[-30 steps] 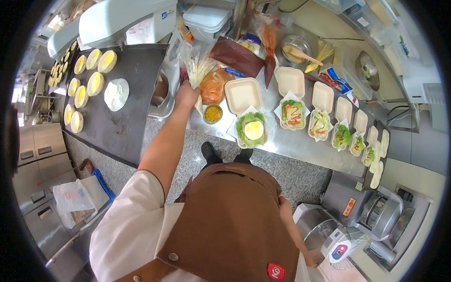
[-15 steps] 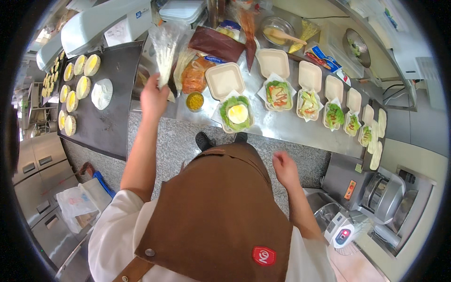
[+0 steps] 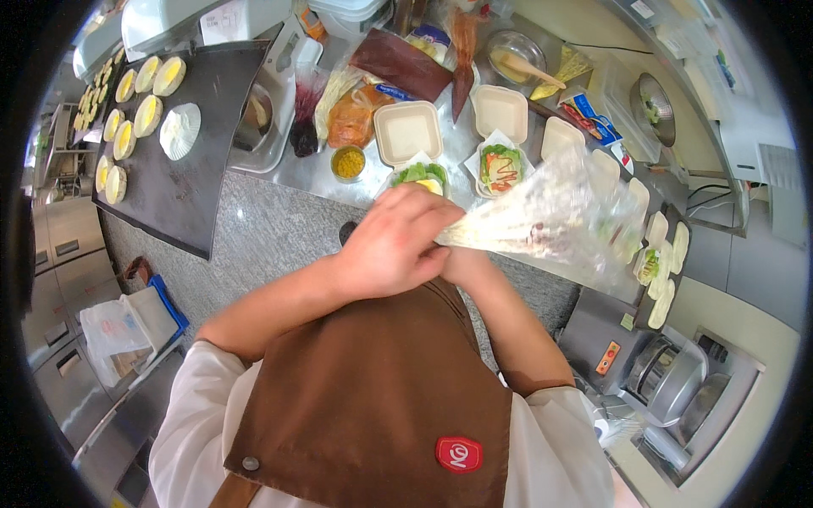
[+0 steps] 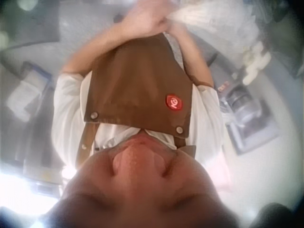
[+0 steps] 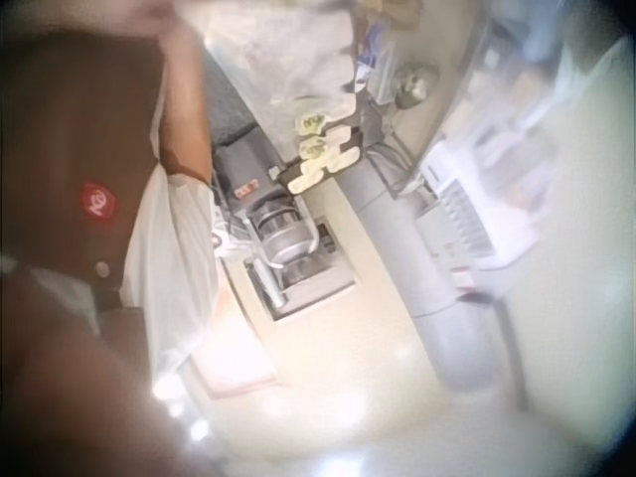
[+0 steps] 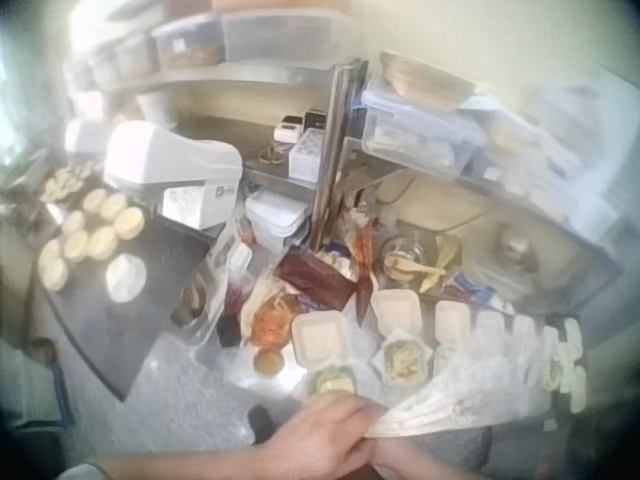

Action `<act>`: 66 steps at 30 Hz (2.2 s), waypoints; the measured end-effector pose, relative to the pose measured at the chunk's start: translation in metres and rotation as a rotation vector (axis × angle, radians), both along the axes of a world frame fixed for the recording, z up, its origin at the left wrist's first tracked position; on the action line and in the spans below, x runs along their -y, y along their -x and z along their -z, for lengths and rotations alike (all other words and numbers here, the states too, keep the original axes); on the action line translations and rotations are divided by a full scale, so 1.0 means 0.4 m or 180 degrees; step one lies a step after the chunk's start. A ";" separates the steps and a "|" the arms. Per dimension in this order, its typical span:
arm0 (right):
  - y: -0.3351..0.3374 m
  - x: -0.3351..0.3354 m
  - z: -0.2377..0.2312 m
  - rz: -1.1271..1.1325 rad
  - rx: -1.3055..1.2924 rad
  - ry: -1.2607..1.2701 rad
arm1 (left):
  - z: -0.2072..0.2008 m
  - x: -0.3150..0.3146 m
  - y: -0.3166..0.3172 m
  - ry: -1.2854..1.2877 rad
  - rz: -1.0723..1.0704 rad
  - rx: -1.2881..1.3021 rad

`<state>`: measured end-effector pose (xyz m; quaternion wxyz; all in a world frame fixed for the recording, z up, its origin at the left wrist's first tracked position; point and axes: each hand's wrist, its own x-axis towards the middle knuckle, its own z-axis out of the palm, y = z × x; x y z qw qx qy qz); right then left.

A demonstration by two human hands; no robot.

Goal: The person assembles salads in takeaway containers by adding shredded carrots, then peels and places poached eggs from paper liners into each container. The person works in a commercial kitchen with stainless steel surfaces and multiple containers lined up.

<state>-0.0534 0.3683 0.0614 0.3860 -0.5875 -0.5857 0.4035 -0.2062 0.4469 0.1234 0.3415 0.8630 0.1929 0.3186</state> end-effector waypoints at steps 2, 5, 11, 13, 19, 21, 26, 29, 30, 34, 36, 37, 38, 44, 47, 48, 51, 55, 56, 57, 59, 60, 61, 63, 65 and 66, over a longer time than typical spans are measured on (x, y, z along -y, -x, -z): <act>0.000 0.024 0.038 0.0112 -0.0342 0.0138 | 0.017 0.020 -0.032 0.0009 0.0210 -0.0080; 0.000 0.054 0.080 0.0373 -0.0844 0.0343 | 0.054 0.063 -0.086 0.0374 0.0923 -0.0318; 0.015 0.060 -0.011 0.1307 -0.0491 0.0393 | 0.053 0.097 -0.123 0.0513 0.1397 -0.0052; 0.015 0.054 -0.035 0.1766 -0.0976 0.0182 | 0.047 0.101 -0.133 0.0525 0.1319 0.0339; -0.109 0.045 0.045 0.1987 -0.1376 0.0394 | 0.032 0.076 -0.073 0.0673 0.1077 0.0363; -0.133 0.043 0.061 0.2021 -0.1375 0.0163 | 0.058 0.059 -0.011 0.1124 0.1117 -0.0197; -0.160 0.057 0.055 0.2037 -0.1016 -0.0130 | 0.167 0.045 0.179 0.2292 0.0319 -0.1114; -0.166 0.074 0.049 0.1952 -0.1081 -0.0256 | 0.235 0.068 0.300 0.2171 -0.0344 -0.1838; -0.169 0.080 0.053 0.1975 -0.1096 -0.0267 | 0.271 0.082 0.344 0.2109 -0.0537 -0.2099; -0.169 0.085 0.071 0.2045 -0.1306 -0.0272 | 0.440 0.157 0.528 0.2123 -0.0821 -0.3249; -0.170 0.085 0.069 0.2129 -0.1484 -0.0245 | 0.482 0.191 0.597 0.2256 -0.0780 -0.3930; -0.171 0.081 0.066 0.2174 -0.1580 -0.0224 | 0.518 0.219 0.643 0.2471 -0.0902 -0.3914; -0.173 0.079 0.064 0.2220 -0.1674 -0.0201 | 0.563 0.256 0.699 0.2689 -0.1022 -0.3894; -0.203 0.080 0.067 0.2343 -0.2077 -0.0329 | 0.727 0.374 0.907 0.3348 -0.1815 -0.3736; -0.200 0.080 0.067 0.2435 -0.2142 -0.0354 | 0.714 0.361 0.905 0.3223 -0.1881 -0.3628; -0.198 0.078 0.070 0.2466 -0.2212 -0.0340 | 0.711 0.351 0.898 0.3171 -0.1881 -0.3568; -0.192 0.078 0.069 0.2515 -0.2345 -0.0336 | 0.682 0.321 0.828 0.3152 -0.1954 -0.3284; -0.186 0.078 0.072 0.2302 -0.2130 -0.0495 | 0.594 0.249 0.708 0.3021 -0.1621 -0.3049; -0.185 0.080 0.073 0.2214 -0.2000 -0.0540 | 0.577 0.232 0.685 0.3058 -0.1511 -0.2902; -0.176 0.079 0.064 0.2198 -0.1732 -0.0402 | 0.559 0.210 0.658 0.3085 -0.1396 -0.2760; -0.139 0.075 0.038 0.2139 -0.1201 -0.0116 | 0.531 0.159 0.587 0.2988 -0.1424 -0.2265; -0.121 0.074 0.031 0.1952 -0.1012 -0.0080 | 0.507 0.132 0.538 0.2935 -0.1430 -0.2017; -0.101 0.072 0.028 0.1766 -0.0821 -0.0050 | 0.430 0.102 0.464 0.2874 -0.1360 -0.1766; -0.067 0.056 0.035 0.1387 -0.0368 -0.0171 | 0.239 0.050 0.316 0.2411 -0.1006 -0.1458; -0.031 0.032 0.035 0.0908 -0.0056 -0.0441 | 0.114 0.026 0.208 0.1447 -0.0485 -0.1189; -0.008 0.024 0.030 0.0722 -0.0012 -0.0429 | 0.070 0.022 0.162 0.0888 -0.0227 -0.0976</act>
